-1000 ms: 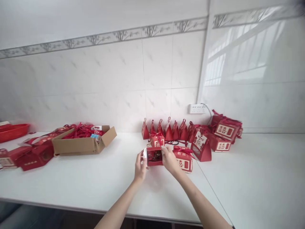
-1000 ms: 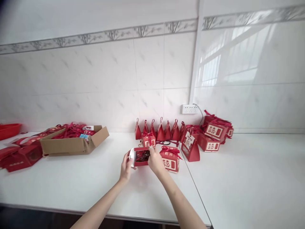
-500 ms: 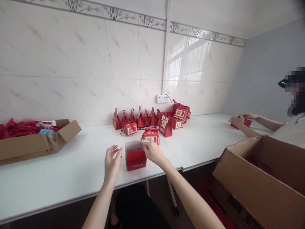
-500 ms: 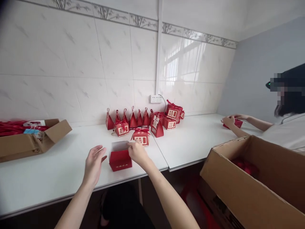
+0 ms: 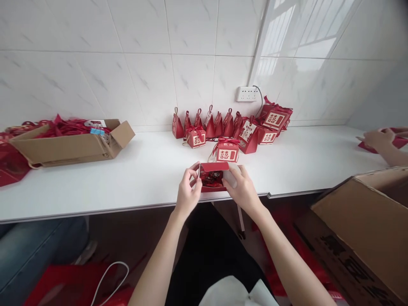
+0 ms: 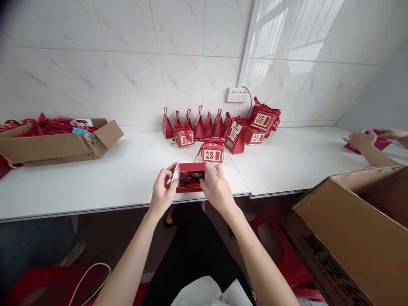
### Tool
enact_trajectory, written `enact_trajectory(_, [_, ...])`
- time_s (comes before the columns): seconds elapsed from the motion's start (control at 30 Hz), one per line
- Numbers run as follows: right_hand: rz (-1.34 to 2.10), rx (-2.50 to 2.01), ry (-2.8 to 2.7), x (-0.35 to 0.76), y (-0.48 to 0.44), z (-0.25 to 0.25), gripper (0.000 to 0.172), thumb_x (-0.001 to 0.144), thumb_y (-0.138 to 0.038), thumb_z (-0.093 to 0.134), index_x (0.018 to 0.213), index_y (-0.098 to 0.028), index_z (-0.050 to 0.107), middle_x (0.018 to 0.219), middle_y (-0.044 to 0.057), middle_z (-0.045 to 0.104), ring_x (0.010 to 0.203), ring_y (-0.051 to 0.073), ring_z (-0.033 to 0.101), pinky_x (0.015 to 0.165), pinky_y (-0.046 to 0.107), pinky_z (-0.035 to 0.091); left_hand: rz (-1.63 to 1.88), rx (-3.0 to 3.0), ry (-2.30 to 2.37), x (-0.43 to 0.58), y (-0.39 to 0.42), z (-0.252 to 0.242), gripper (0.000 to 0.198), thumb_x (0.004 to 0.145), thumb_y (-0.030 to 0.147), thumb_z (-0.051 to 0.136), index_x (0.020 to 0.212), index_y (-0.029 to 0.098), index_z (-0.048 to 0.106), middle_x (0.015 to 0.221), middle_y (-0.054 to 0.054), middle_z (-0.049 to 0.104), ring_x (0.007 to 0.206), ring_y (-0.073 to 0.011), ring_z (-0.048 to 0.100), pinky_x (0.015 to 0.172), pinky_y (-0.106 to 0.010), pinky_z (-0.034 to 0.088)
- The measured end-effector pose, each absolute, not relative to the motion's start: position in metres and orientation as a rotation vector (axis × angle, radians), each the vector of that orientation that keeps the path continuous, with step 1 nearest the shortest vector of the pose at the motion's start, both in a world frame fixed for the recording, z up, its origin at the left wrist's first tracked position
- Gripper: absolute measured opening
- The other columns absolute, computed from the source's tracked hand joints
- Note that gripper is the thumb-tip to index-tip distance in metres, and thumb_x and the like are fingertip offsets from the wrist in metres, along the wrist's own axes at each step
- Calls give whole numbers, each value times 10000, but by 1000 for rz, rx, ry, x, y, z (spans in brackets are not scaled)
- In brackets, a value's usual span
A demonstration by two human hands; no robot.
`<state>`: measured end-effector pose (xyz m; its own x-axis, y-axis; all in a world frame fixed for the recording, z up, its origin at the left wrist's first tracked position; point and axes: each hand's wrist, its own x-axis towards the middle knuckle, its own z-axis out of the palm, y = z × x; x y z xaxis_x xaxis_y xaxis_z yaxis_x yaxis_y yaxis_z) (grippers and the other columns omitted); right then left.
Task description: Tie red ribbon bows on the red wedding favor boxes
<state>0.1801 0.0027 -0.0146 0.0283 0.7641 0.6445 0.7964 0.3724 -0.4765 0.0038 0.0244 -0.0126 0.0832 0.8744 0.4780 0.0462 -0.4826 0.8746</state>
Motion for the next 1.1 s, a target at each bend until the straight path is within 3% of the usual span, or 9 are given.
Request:
enact_trajectory(0.13, [-20, -1426, -1832, 183, -2, -8, 460, 804, -320, 603, 1246, -247, 496, 1148, 109, 517, 995, 264, 593, 828, 418, 528, 1518, 1812, 978, -2, 18, -14, 115, 856, 163, 450, 833, 225, 356, 1400, -135, 433, 1266, -220, 457, 883, -381, 502])
enact_trajectory(0.27, [-12, -1464, -1902, 185, -6, -1, 566, 774, -356, 663, 1292, -248, 461, 1208, 115, 501, 1001, 274, 602, 822, 434, 535, 1662, 1993, 926, -5, 21, -20, 165, 879, 154, 470, 800, 220, 340, 1312, -136, 515, 1240, -217, 482, 910, -404, 490])
enact_trajectory(0.37, [-22, -1456, -1944, 186, -6, 3, 635, 735, -369, 708, 1304, -244, 454, 1205, 108, 511, 1019, 279, 601, 817, 427, 545, 1668, 2282, 932, -6, 23, -18, 110, 872, 108, 467, 813, 198, 448, 1325, -123, 482, 1255, -228, 457, 940, -418, 478])
enact_trajectory(0.53, [17, -1427, -2068, 193, -4, 6, 702, 728, -323, 729, 1345, -255, 402, 1202, 96, 514, 986, 258, 614, 777, 407, 565, 1387, 2545, 928, -5, 25, -3, 387, 791, -31, 378, 1034, 207, 563, 1392, -86, 376, 1357, -248, 291, 1069, -470, 372])
enact_trajectory(0.63, [-73, -1350, -2101, 194, -8, 10, 599, 768, -278, 695, 1309, -225, 444, 1210, 122, 497, 1037, 267, 576, 821, 434, 545, 1344, 2486, 929, -4, 28, 3, 557, 733, -49, 377, 1224, 198, 467, 1326, -98, 425, 1306, -220, 361, 1076, -436, 378])
enact_trajectory(0.8, [-434, -1143, -1946, 174, -23, 27, 202, 881, -136, 515, 1058, -176, 604, 1165, 131, 518, 1114, 243, 515, 897, 425, 505, 1326, 2482, 925, -3, 26, 5, 648, 686, -55, 379, 1278, 205, 416, 1279, -87, 451, 1248, -215, 399, 1063, -423, 386])
enact_trajectory(0.93, [-347, -1212, -2408, 149, -11, 39, 207, 854, -38, 457, 892, -105, 649, 929, 123, 622, 940, 228, 592, 793, 352, 544, 1343, 2480, 951, -2, 24, 4, 683, 664, -48, 400, 1293, 218, 385, 1283, -92, 448, 1238, -243, 403, 1038, -454, 400])
enact_trajectory(1.1, [-362, -1550, -2617, 131, 20, 38, 294, 809, -53, 500, 1073, 10, 614, 979, 189, 627, 928, 285, 580, 800, 391, 515, 1405, 2463, 952, 2, 26, -1, 727, 647, -52, 391, 1323, 213, 353, 1300, -96, 434, 1244, -253, 384, 1029, -465, 403])
